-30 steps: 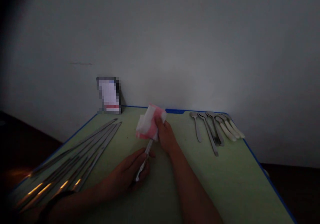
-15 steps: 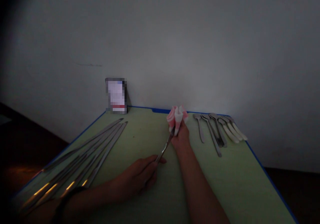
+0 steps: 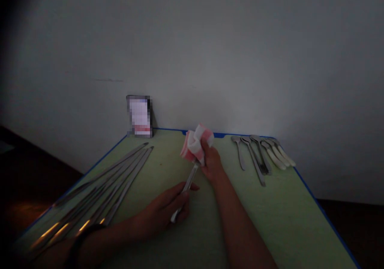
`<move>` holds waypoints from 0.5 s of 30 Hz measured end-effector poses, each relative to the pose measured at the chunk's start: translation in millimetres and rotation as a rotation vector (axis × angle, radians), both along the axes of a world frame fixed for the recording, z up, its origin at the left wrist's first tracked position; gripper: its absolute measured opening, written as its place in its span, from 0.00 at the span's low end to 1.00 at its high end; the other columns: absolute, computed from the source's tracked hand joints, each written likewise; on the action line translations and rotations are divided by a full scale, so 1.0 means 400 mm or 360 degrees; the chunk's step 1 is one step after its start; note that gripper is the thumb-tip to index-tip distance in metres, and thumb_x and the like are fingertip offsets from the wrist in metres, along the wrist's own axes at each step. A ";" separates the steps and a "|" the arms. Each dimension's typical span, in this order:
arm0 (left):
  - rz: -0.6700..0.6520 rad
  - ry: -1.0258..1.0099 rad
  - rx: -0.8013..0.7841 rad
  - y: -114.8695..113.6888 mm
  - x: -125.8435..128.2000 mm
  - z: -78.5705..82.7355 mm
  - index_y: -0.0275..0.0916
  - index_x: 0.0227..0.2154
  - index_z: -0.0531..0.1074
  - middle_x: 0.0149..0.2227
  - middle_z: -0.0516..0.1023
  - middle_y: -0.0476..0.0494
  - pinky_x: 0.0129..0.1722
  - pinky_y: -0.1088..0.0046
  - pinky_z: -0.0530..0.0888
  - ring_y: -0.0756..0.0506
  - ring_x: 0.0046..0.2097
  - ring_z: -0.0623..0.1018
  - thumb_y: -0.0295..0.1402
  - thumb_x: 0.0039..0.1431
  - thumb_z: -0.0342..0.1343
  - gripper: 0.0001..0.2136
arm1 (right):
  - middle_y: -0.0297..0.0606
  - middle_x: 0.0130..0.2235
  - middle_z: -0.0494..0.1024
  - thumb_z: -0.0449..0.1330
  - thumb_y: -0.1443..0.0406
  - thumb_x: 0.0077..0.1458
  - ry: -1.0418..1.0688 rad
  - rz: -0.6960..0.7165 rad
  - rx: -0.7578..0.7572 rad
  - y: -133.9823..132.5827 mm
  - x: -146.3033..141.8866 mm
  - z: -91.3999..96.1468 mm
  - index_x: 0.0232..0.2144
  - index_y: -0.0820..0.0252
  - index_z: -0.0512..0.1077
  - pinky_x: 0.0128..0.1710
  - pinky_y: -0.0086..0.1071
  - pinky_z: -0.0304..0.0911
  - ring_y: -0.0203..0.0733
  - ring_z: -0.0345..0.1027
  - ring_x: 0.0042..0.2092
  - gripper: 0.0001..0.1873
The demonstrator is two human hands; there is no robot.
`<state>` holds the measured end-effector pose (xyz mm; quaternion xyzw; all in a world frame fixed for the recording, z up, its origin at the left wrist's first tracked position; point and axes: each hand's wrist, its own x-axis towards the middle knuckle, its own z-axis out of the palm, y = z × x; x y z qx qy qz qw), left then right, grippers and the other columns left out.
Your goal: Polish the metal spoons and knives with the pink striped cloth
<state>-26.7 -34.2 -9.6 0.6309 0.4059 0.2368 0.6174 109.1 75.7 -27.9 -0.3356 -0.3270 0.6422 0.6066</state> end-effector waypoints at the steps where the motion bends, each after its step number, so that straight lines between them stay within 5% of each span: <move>1: 0.0020 -0.0014 -0.0032 0.001 0.001 -0.001 0.36 0.50 0.57 0.23 0.64 0.54 0.19 0.80 0.61 0.54 0.20 0.61 0.38 0.63 0.39 0.16 | 0.29 0.19 0.68 0.61 0.55 0.43 -0.0049 0.0077 0.0000 -0.006 -0.002 0.000 0.23 0.63 0.68 0.18 0.24 0.55 0.29 0.57 0.19 0.15; 9: 0.0029 0.0034 -0.0005 0.007 0.001 -0.007 0.37 0.52 0.55 0.21 0.61 0.56 0.17 0.80 0.60 0.54 0.19 0.61 0.41 0.63 0.38 0.19 | 0.32 0.21 0.72 0.60 0.55 0.45 0.0099 0.0136 -0.0122 0.009 -0.008 -0.013 0.26 0.62 0.69 0.19 0.25 0.58 0.31 0.62 0.21 0.15; 12: 0.0039 0.0263 0.0303 -0.007 0.001 0.010 0.38 0.51 0.61 0.24 0.68 0.51 0.28 0.75 0.67 0.50 0.26 0.69 0.40 0.62 0.41 0.17 | 0.31 0.25 0.74 0.55 0.55 0.50 0.0393 -0.0007 -0.0206 0.026 0.005 -0.010 0.31 0.59 0.69 0.19 0.25 0.61 0.32 0.66 0.23 0.14; 15: 0.0041 0.0398 0.0569 -0.020 0.002 0.031 0.39 0.50 0.64 0.40 0.73 0.43 0.44 0.69 0.65 0.45 0.42 0.71 0.38 0.61 0.45 0.16 | 0.27 0.22 0.72 0.52 0.57 0.53 0.0635 -0.0237 -0.0292 0.036 0.026 -0.006 0.30 0.57 0.67 0.20 0.24 0.62 0.30 0.64 0.20 0.10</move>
